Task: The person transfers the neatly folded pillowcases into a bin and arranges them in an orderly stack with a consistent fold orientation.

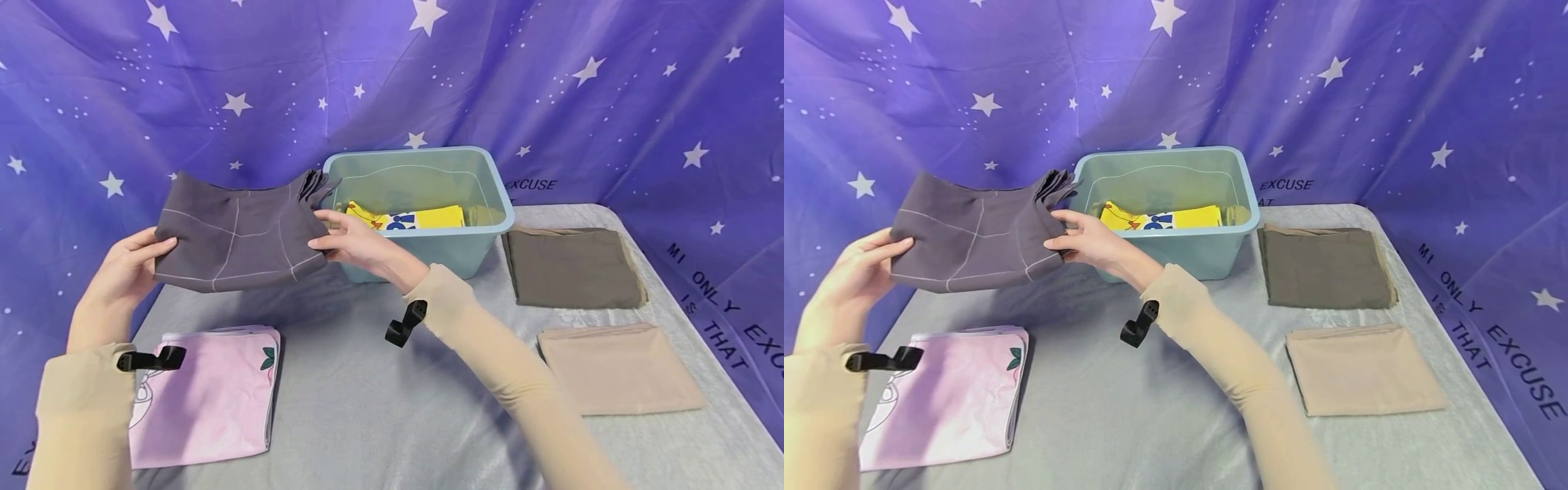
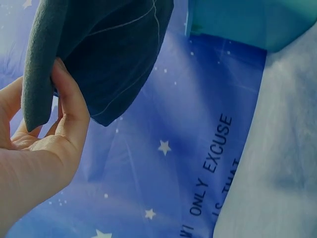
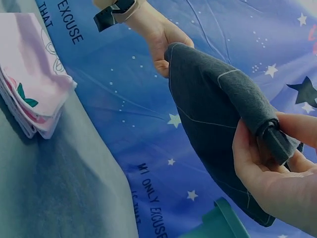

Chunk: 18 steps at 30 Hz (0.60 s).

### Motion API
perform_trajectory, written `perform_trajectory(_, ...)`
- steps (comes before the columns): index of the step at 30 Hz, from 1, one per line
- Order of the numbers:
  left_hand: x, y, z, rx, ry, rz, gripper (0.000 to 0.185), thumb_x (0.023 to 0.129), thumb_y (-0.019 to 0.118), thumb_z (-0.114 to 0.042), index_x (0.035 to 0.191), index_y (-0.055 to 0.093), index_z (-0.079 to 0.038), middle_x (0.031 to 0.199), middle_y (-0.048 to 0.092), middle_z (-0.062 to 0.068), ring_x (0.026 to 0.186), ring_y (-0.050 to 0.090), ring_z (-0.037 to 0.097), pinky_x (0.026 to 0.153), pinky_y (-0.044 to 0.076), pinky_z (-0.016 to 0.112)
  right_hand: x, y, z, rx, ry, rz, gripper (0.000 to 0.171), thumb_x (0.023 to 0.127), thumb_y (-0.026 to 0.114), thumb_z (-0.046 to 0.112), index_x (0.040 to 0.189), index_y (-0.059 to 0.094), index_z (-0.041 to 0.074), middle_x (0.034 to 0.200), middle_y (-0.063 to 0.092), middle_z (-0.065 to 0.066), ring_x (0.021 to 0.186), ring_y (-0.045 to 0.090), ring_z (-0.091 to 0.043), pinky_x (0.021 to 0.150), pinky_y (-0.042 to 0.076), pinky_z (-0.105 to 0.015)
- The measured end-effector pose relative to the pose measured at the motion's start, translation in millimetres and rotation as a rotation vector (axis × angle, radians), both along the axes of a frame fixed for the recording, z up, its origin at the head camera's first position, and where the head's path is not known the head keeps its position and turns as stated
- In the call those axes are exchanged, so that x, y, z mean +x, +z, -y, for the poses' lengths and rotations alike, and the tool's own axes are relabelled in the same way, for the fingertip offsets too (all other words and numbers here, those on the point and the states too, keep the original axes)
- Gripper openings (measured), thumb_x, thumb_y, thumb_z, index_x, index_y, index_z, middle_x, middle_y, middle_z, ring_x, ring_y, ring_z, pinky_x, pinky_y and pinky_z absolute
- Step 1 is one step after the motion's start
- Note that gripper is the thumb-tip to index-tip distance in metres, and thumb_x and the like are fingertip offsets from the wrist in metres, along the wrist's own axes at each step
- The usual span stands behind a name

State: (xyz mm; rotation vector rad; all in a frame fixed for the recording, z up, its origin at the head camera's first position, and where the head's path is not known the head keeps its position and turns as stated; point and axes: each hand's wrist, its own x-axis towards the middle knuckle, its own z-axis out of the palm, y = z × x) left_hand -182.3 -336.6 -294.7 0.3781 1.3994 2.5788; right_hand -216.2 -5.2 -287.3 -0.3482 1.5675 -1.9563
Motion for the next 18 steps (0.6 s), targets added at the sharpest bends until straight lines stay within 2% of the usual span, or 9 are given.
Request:
perform_trajectory(10,-10.7,4.4,-20,-0.022,0.017,0.011,0.037,0.090,0.029,0.013,0.096,0.064,0.005,0.083,0.066,0.015,0.070,0.065,0.024,0.062,0.052,0.030,-3.3,4.3,-18,-0.060,-0.040,0.018,0.056,0.084,0.052,-0.007,0.135,0.034,0.009,0.114,0.054,-0.019,0.083,0.058,-0.017,0.076,0.048,-0.029)
perform_trajectory(18,-20.9,6.8,-39,-0.018,-0.006,0.003,0.036,0.089,0.030,0.014,0.096,0.064,0.004,0.085,0.066,0.015,0.070,0.065,0.024,0.062,0.052,0.030,-6.4,7.3,-38,-0.121,-0.049,0.005,0.048,0.083,0.051,-0.009,0.129,0.041,0.005,0.106,0.056,-0.017,0.081,0.060,-0.019,0.073,0.049,-0.030)
